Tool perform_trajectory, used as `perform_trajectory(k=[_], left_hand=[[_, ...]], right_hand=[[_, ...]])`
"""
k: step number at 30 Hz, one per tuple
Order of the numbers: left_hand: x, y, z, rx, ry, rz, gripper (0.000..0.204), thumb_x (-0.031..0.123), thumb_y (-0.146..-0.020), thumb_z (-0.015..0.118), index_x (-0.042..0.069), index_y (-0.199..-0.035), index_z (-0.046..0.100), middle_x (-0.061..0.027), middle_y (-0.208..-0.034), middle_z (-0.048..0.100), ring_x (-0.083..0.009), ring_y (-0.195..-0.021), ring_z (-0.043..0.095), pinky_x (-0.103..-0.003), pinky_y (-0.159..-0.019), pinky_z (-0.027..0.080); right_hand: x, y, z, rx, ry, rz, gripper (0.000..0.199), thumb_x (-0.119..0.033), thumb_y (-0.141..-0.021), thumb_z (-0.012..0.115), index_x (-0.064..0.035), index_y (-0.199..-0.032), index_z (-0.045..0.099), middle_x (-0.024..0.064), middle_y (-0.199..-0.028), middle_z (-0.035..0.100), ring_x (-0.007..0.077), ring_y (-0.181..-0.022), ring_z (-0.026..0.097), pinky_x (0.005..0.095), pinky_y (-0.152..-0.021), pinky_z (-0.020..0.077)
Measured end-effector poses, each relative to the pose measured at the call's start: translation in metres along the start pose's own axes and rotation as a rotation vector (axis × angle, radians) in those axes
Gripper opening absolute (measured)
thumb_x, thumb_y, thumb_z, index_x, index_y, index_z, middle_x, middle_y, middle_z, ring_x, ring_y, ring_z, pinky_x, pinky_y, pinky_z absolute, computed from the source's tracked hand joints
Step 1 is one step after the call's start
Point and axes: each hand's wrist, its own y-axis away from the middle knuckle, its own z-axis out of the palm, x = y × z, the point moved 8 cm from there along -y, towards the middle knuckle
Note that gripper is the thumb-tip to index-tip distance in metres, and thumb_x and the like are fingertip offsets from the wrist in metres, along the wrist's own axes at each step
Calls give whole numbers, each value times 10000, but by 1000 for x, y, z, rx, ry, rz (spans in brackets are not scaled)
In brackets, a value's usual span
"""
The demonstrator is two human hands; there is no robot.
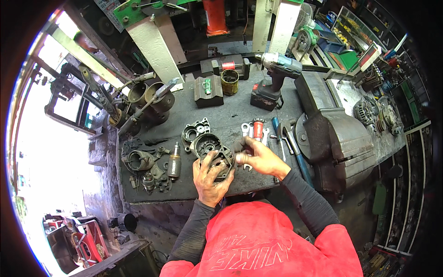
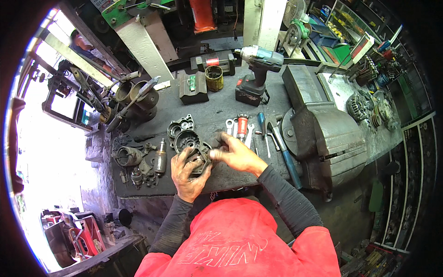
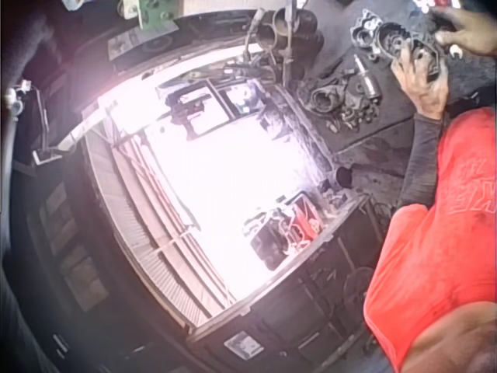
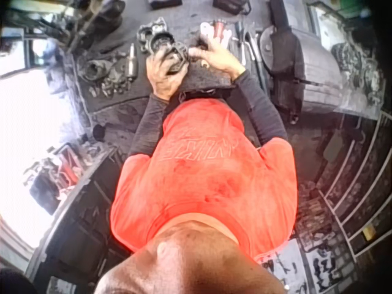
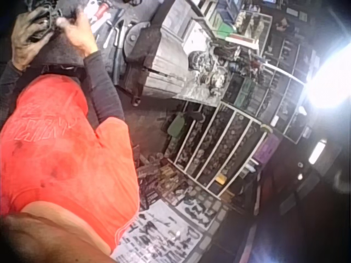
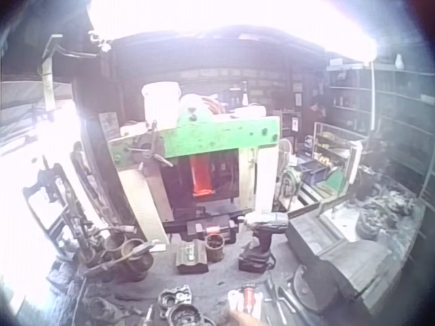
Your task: The person assembles small mechanical components on a workbench, inserting a spring and other parts into a cylindrical housing. They use a screwdriver to adjust internal components and handle various disassembled parts throughout the process.
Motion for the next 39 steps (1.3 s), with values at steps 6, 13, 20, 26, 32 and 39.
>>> perform_trajectory(k=[6,13,20,26,32,39], left_hand=[[0,0,1,8,-5,7,376,109,-641,935,103,-946,716,-115,-1329,670,-367,-1131,618,-473,-949,516],[1,0,0,9,-11,6,377,109,-638,935,105,-946,718,-109,-1329,670,-365,-1125,616,-470,-946,517],[2,-1,0,11,-12,2,365,110,-643,931,103,-940,719,-111,-1317,675,-354,-1112,620,-460,-939,518],[2,-1,0,9,-11,9,365,104,-640,927,97,-937,715,-116,-1314,676,-353,-1109,622,-462,-937,516],[1,0,2,2,9,-2,384,122,-658,922,129,-978,710,-110,-1330,668,-378,-1137,613,-481,-965,505],[3,-1,1,10,2,-4,403,113,-642,929,127,-986,719,-111,-1320,676,-363,-1125,618,-467,-945,512]], right_hand=[[16,0,-2,-117,211,167,251,-177,-1031,686,27,-1123,572,34,-777,585,125,-688,558,349,-614,472],[6,2,-1,3,-142,9,264,-125,-996,724,9,-1161,566,46,-877,611,102,-780,582,315,-664,490],[12,-1,-1,-84,37,146,190,-84,-1004,699,4,-1126,582,10,-884,580,109,-797,563,314,-692,501],[0,1,0,-39,-173,-21,223,-67,-974,736,-2,-1133,595,31,-988,589,83,-907,570,282,-762,505],[20,0,-5,-61,-38,253,195,-88,-990,726,-7,-1114,598,14,-905,595,76,-810,565,285,-680,488],[13,2,3,-13,-220,-87,190,-8,-993,677,-4,-1159,584,12,-946,608,86,-878,604,278,-789,544]])
